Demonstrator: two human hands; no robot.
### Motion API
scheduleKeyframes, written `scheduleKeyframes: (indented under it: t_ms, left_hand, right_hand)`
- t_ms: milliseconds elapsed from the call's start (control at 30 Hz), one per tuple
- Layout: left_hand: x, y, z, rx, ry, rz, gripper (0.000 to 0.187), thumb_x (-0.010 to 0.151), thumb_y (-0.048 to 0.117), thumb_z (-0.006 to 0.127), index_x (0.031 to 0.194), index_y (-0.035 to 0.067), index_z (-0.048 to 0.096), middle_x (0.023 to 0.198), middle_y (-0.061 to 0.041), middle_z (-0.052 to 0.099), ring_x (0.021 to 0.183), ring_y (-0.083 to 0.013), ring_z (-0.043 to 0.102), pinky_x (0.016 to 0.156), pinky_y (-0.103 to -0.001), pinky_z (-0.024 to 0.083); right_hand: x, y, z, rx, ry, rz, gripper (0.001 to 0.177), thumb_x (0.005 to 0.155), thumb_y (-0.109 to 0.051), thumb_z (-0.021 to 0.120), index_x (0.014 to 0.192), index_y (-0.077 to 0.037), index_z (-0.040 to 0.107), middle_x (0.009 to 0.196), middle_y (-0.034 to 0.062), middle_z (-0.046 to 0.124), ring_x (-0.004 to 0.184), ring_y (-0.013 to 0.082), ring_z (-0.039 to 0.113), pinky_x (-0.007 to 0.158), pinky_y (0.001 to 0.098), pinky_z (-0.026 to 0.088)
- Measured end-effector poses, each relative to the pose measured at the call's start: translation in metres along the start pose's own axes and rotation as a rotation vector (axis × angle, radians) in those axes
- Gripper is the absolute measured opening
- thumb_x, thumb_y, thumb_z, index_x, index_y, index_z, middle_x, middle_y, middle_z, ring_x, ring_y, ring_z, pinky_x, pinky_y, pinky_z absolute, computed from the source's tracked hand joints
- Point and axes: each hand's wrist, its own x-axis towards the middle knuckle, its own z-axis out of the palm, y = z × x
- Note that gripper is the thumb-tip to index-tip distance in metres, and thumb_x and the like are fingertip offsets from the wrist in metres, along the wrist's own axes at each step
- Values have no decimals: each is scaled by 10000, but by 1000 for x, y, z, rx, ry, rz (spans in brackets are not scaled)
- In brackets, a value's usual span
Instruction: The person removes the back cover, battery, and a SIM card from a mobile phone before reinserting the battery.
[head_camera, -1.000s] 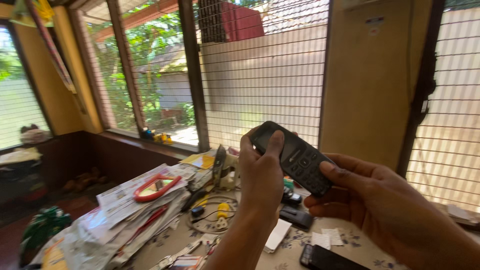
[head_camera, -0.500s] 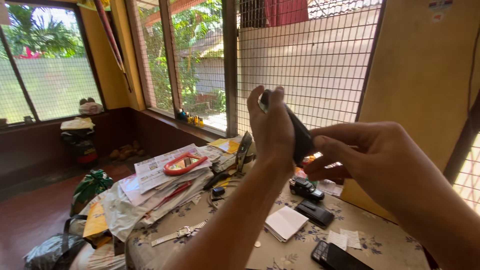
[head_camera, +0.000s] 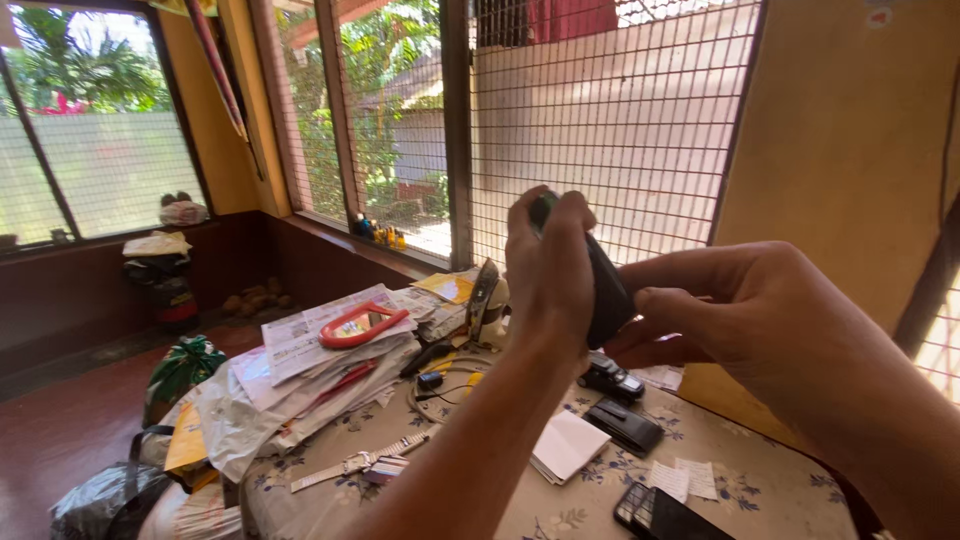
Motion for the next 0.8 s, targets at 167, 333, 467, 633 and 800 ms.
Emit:
scheduleKeyframes:
  t_ms: [167,333,467,633,800]
  left_hand:
    - [2,-4,7,-152,10,-22,565,703,269,619,1234,104,523,827,-44,472,674,-151,490,502,-324,473]
    - [-3,-3,18,-105,-108,88,596,739,245,662,1278,36,519,859,-59,506,665,-157,504,481,-296,486]
    - [-6,-6,24,-71,-214,65,678,744,257,662,1366,101,440,875,-61,535,708,-161,553,531,-280,525]
    - [0,-12,10,-118,-417,-84,846,721,159,707,1455,69,296,964,-119,527,820,-198,593,667,-303,607]
    - [-7,-13,-24,-274,-524,-149,981,691,-4,729,1492,5,163,1069,-194,519,903,-244,665,777,-337,643]
  right_hand:
    - [5,12,-12,15,-167,-103,389,950,-227,709,1300,-58,731,1068,198,782,954,296,764,941,419,674]
    - [0,39,-14,312,-231,-237,452,1008,-181,594,1375,82,589,1129,291,749,1008,342,787,951,439,615]
    - [-3,45,-42,446,-277,-264,471,1058,-156,481,1396,173,495,1133,355,711,1016,367,789,920,434,623]
    - [-5,46,-50,406,-332,-185,437,1051,-130,523,1373,165,491,1135,346,699,997,355,776,879,388,630]
    - [-13,32,-35,230,-306,-47,428,984,-128,668,1361,67,619,1066,289,736,924,331,770,821,381,684]
